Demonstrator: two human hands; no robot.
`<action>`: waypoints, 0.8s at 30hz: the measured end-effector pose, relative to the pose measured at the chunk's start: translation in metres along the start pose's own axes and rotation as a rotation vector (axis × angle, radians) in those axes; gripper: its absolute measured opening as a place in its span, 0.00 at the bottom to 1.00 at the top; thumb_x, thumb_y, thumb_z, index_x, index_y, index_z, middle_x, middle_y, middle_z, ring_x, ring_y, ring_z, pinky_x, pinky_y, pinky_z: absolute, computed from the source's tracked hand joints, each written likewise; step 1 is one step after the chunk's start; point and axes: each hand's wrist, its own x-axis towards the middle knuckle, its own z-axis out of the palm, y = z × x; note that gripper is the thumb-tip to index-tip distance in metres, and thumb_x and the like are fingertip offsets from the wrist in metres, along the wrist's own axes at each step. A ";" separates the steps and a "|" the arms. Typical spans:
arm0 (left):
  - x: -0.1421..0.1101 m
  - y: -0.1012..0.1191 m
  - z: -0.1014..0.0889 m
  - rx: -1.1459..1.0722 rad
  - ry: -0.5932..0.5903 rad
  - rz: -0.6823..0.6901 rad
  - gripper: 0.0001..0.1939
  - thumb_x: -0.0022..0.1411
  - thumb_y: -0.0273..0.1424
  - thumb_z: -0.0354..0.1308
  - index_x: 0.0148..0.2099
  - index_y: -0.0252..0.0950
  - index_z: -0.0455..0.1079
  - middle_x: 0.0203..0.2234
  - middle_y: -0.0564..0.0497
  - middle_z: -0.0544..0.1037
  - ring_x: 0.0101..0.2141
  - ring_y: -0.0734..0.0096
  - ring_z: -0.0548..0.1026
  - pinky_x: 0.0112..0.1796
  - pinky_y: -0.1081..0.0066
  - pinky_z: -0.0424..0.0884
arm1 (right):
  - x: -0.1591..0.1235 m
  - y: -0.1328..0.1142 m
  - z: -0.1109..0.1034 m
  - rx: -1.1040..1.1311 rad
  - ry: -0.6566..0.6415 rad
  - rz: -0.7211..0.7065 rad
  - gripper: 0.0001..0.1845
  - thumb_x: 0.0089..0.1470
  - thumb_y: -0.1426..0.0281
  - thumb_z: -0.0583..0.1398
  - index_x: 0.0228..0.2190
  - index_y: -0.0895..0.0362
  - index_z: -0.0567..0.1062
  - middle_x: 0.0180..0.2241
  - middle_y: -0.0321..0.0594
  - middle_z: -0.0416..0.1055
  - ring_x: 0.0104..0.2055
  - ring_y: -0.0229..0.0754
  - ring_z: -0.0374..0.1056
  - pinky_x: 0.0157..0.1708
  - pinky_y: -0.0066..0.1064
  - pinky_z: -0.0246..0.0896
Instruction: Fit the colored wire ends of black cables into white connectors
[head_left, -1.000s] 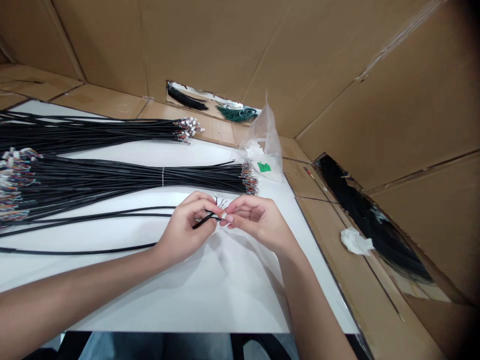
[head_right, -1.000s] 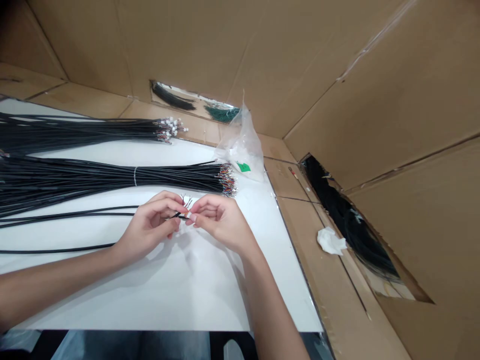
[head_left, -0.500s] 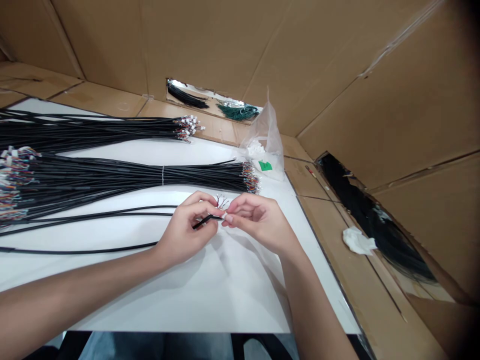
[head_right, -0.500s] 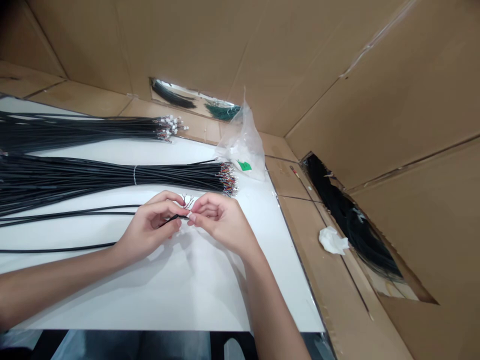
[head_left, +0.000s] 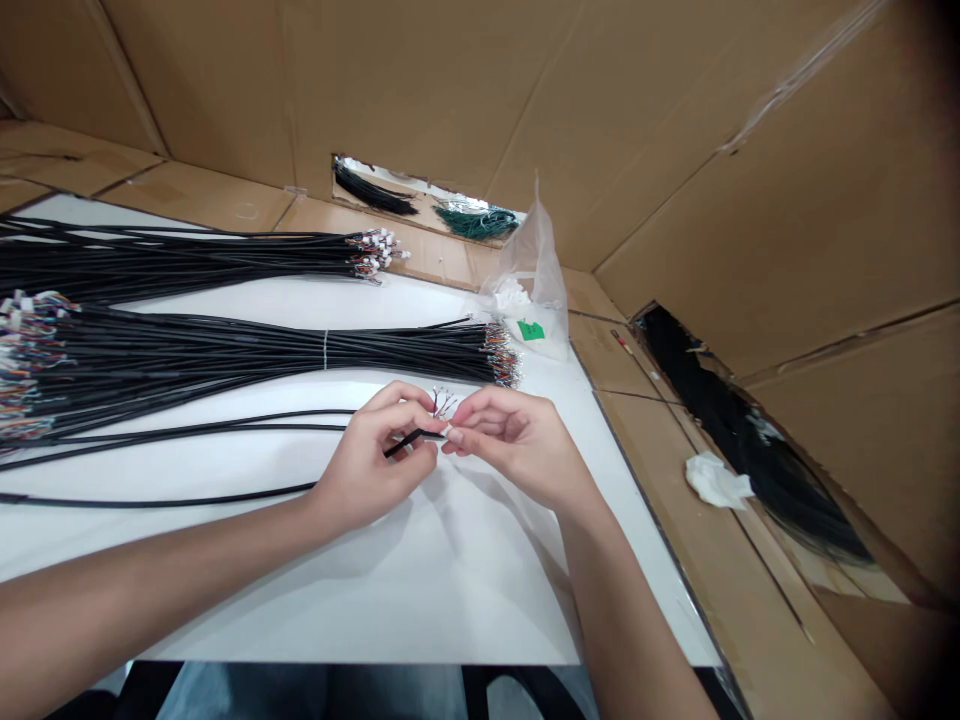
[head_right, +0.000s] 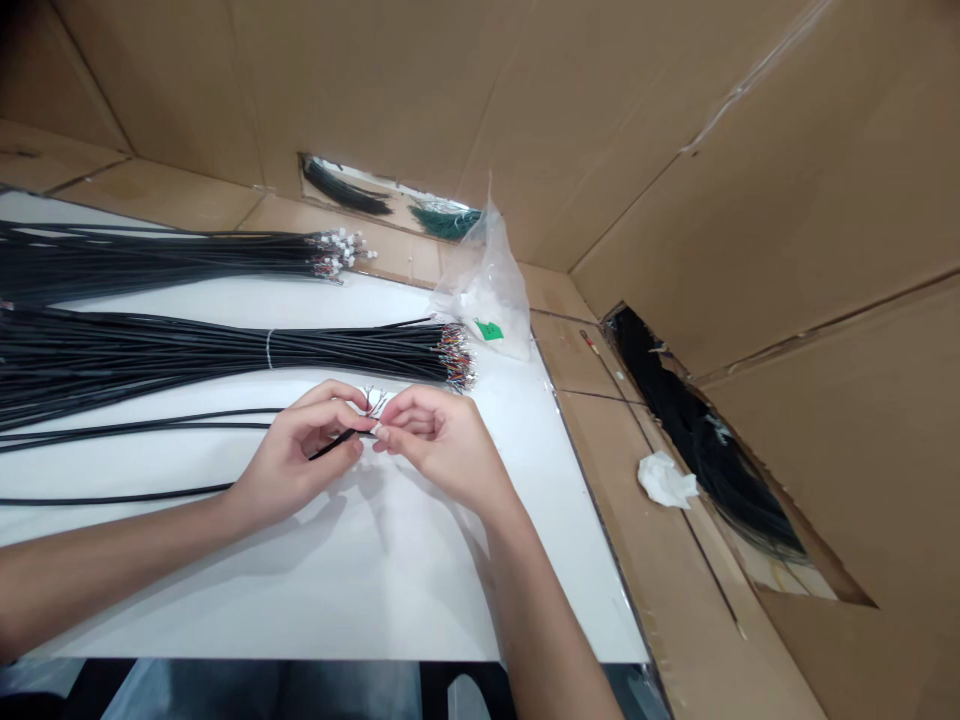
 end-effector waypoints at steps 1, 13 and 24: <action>0.000 0.000 0.000 0.006 0.000 0.001 0.08 0.53 0.20 0.54 0.34 0.34 0.72 0.37 0.48 0.66 0.36 0.72 0.70 0.30 0.75 0.64 | 0.000 0.000 0.000 -0.001 0.003 0.001 0.15 0.39 0.63 0.70 0.25 0.58 0.72 0.22 0.36 0.73 0.25 0.37 0.72 0.27 0.28 0.66; -0.001 0.000 0.000 0.091 0.007 -0.015 0.09 0.56 0.21 0.53 0.35 0.35 0.73 0.39 0.48 0.66 0.35 0.73 0.70 0.27 0.77 0.65 | 0.002 0.006 0.002 0.012 0.045 -0.007 0.17 0.40 0.65 0.70 0.29 0.57 0.70 0.24 0.36 0.74 0.26 0.39 0.73 0.28 0.30 0.68; 0.000 0.002 0.000 -0.122 0.043 -0.178 0.08 0.60 0.24 0.52 0.42 0.38 0.62 0.40 0.52 0.69 0.21 0.86 0.64 0.21 0.79 0.59 | -0.002 -0.004 -0.004 0.019 -0.003 -0.066 0.19 0.44 0.68 0.69 0.38 0.57 0.70 0.24 0.35 0.75 0.26 0.40 0.74 0.30 0.31 0.69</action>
